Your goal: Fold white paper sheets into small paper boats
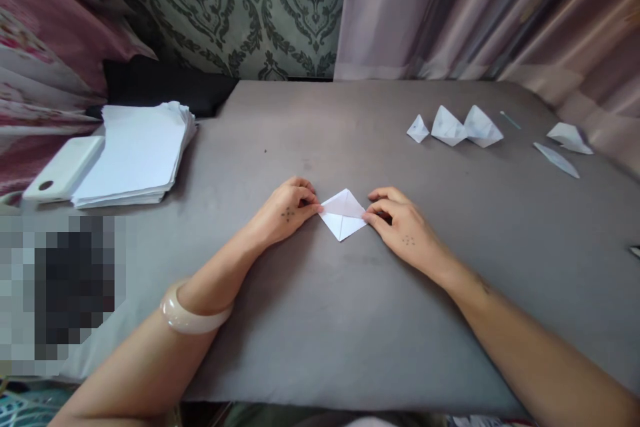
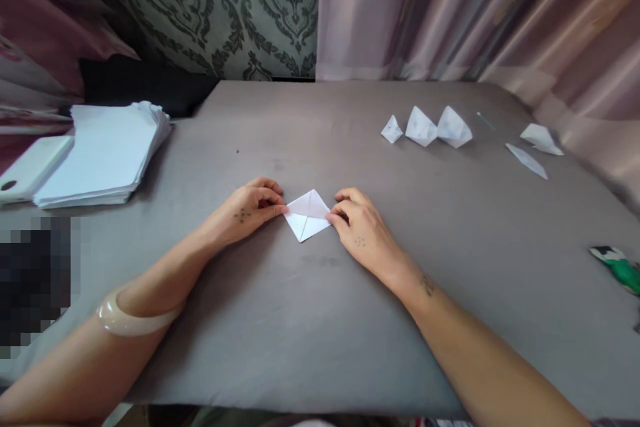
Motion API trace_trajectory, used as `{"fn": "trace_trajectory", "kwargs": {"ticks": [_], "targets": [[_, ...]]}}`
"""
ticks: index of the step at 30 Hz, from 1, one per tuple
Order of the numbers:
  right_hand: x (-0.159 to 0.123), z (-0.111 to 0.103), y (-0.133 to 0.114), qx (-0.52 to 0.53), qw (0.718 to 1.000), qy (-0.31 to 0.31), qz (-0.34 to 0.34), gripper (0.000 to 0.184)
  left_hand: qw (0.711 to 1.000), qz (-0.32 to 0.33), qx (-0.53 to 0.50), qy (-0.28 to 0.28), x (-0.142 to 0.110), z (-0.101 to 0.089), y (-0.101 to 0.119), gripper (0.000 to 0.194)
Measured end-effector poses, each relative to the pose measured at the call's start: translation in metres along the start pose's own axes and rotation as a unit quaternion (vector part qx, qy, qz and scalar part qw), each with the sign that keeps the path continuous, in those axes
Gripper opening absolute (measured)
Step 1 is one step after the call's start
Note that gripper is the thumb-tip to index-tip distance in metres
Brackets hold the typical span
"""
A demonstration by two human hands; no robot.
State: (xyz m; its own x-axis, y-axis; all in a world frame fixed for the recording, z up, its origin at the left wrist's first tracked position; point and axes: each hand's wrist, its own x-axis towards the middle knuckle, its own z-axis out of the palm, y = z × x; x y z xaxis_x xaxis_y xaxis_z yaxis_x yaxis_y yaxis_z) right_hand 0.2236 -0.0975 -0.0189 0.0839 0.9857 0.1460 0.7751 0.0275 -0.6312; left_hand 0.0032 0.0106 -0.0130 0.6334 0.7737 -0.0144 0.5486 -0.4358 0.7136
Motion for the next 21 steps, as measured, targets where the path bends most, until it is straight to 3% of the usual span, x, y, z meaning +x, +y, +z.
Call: {"fn": "trace_trajectory", "kwargs": {"ticks": [9, 21], "targets": [[0.000, 0.014, -0.004, -0.051, 0.997, 0.051, 0.018, 0.020, 0.999, 0.006, 0.025, 0.030, 0.000, 0.009, 0.001, 0.015], [0.002, 0.019, -0.004, -0.102, 0.993, 0.053, 0.000, 0.021, 0.997, -0.046, 0.053, 0.038, 0.002, 0.015, 0.011, 0.010]]}}
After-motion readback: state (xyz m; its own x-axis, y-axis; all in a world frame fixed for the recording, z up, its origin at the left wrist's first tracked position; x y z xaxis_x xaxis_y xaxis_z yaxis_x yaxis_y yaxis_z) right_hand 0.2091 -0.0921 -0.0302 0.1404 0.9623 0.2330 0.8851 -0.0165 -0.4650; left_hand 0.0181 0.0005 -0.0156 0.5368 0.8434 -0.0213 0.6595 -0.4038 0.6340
